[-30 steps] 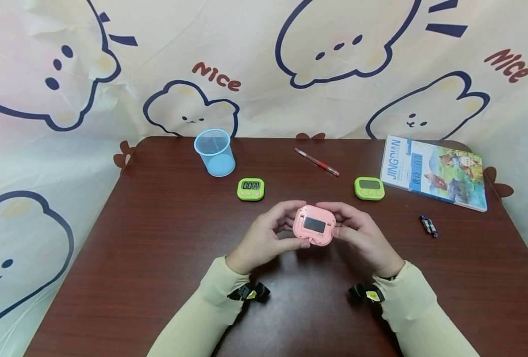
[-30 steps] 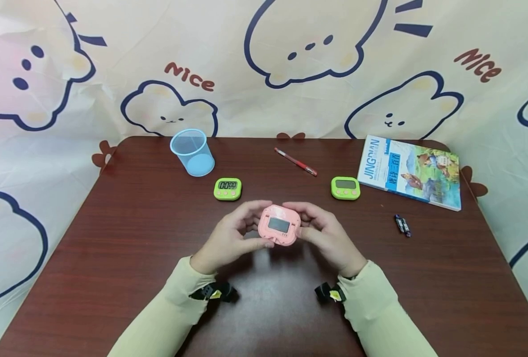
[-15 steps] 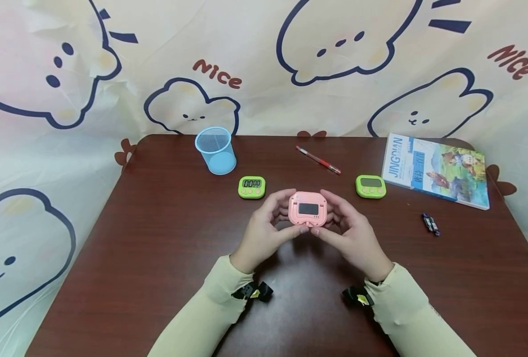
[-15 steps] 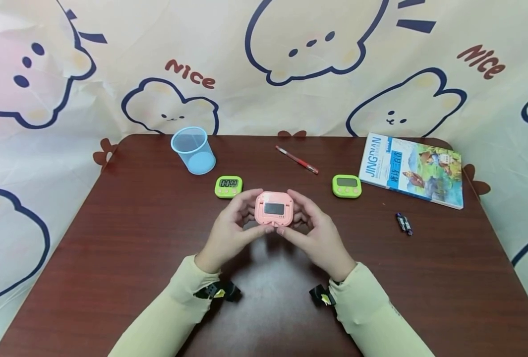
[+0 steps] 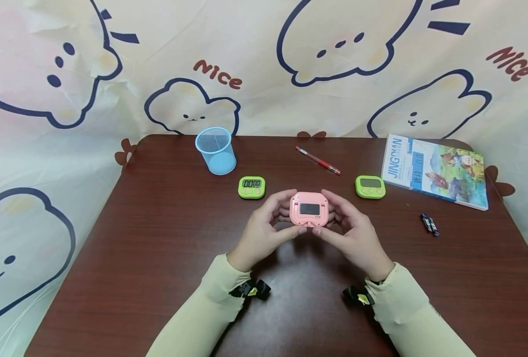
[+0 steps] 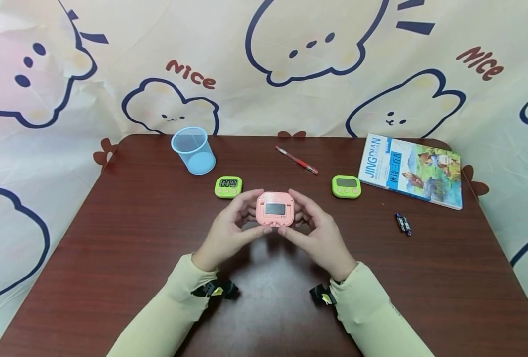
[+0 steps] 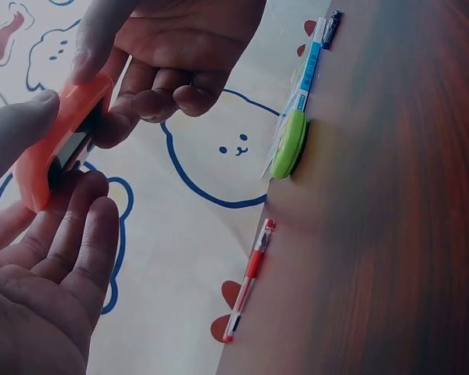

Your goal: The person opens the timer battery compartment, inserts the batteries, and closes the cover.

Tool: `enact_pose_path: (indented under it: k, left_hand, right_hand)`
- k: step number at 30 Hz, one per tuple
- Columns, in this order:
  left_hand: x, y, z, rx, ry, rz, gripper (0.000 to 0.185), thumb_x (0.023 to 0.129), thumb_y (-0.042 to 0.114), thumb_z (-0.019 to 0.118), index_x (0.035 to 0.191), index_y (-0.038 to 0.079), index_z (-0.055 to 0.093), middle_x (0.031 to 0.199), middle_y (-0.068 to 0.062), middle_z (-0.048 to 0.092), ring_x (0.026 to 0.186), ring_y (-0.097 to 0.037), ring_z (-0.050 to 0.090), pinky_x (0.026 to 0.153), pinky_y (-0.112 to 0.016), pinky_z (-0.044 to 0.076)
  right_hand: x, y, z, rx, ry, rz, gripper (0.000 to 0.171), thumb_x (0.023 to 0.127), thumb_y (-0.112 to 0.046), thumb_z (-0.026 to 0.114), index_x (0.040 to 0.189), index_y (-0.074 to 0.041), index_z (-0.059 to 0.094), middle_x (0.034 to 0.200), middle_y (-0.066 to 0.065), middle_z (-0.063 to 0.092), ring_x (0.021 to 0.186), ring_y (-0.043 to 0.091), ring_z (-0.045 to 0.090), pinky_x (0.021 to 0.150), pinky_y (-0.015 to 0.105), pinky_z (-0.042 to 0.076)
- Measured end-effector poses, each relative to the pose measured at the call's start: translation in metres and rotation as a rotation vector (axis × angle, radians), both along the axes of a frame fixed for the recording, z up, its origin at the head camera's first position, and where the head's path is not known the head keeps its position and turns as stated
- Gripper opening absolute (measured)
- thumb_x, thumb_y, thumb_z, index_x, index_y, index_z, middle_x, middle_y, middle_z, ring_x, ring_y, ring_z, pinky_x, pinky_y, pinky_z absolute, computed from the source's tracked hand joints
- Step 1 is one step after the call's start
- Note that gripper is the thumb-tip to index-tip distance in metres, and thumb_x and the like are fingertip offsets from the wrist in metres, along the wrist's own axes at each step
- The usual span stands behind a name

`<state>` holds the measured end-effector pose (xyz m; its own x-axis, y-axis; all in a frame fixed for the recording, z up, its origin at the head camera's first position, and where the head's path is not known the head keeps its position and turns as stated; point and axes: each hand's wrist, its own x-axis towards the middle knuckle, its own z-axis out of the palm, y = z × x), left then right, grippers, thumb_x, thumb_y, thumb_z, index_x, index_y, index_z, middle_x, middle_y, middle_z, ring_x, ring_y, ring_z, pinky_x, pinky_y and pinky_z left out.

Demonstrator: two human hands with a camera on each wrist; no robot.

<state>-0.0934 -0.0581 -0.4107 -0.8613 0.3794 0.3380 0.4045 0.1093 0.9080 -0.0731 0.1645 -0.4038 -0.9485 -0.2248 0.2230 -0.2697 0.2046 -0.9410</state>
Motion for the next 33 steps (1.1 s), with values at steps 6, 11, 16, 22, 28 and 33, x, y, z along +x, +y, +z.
enact_pose_path:
  k: [6, 11, 16, 22, 28, 33]
  left_hand:
    - [0.0004, -0.0012, 0.0013, -0.012, 0.0, -0.004, 0.07, 0.082, 0.006, 0.084, 0.142, 0.008, 0.049, 0.111, -0.007, 0.068, 0.097, -0.016, 0.066, 0.084, -0.047, 0.058]
    - [0.0008, -0.0012, 0.0007, -0.029, -0.017, -0.001, 0.069, 0.082, 0.007, 0.084, 0.141, 0.01, 0.049, 0.112, -0.007, 0.069, 0.097, -0.017, 0.066, 0.085, -0.044, 0.058]
    - [0.0013, -0.0005, 0.0015, -0.03, -0.026, -0.003, 0.071, 0.081, 0.006, 0.085, 0.141, 0.009, 0.048, 0.112, -0.007, 0.069, 0.097, -0.016, 0.066, 0.085, -0.045, 0.057]
    - [0.0011, -0.0008, 0.002, -0.026, -0.024, -0.012, 0.07, 0.082, 0.006, 0.084, 0.142, 0.007, 0.048, 0.113, -0.008, 0.069, 0.097, -0.017, 0.066, 0.086, -0.049, 0.057]
    - [0.0006, -0.0016, 0.0015, -0.02, -0.034, -0.02, 0.069, 0.083, 0.006, 0.083, 0.142, 0.008, 0.048, 0.113, -0.009, 0.068, 0.095, -0.017, 0.066, 0.084, -0.049, 0.057]
    - [0.0014, -0.0013, 0.0014, 0.036, -0.102, -0.052, 0.06, 0.087, 0.003, 0.078, 0.14, 0.008, 0.049, 0.111, -0.01, 0.068, 0.091, -0.019, 0.067, 0.081, -0.039, 0.06]
  right_hand:
    - [0.0003, 0.0005, 0.0011, 0.001, -0.008, 0.005, 0.073, 0.083, 0.002, 0.08, 0.147, -0.015, 0.05, 0.107, 0.007, 0.066, 0.088, 0.018, 0.061, 0.078, 0.026, 0.055]
    - [0.0012, 0.0005, 0.0008, 0.003, -0.023, 0.005, 0.075, 0.082, 0.001, 0.081, 0.148, -0.016, 0.05, 0.11, 0.007, 0.065, 0.09, 0.019, 0.062, 0.079, 0.024, 0.056]
    - [0.0004, 0.0, -0.0006, 0.011, -0.017, -0.002, 0.073, 0.083, -0.001, 0.081, 0.147, -0.018, 0.05, 0.109, 0.006, 0.066, 0.088, 0.019, 0.062, 0.076, 0.025, 0.056]
    - [-0.0004, 0.0, -0.0015, 0.018, -0.005, -0.016, 0.072, 0.083, 0.0, 0.081, 0.146, -0.017, 0.052, 0.106, 0.006, 0.066, 0.087, 0.018, 0.062, 0.076, 0.025, 0.056]
    - [-0.0003, -0.0002, -0.0012, 0.003, -0.005, -0.014, 0.07, 0.085, 0.0, 0.079, 0.146, -0.017, 0.052, 0.107, 0.007, 0.066, 0.088, 0.018, 0.061, 0.074, 0.023, 0.054]
    - [-0.0004, -0.0003, -0.0025, -0.039, -0.018, -0.021, 0.061, 0.088, 0.002, 0.075, 0.144, -0.011, 0.053, 0.112, 0.009, 0.064, 0.091, 0.017, 0.061, 0.077, 0.02, 0.055]
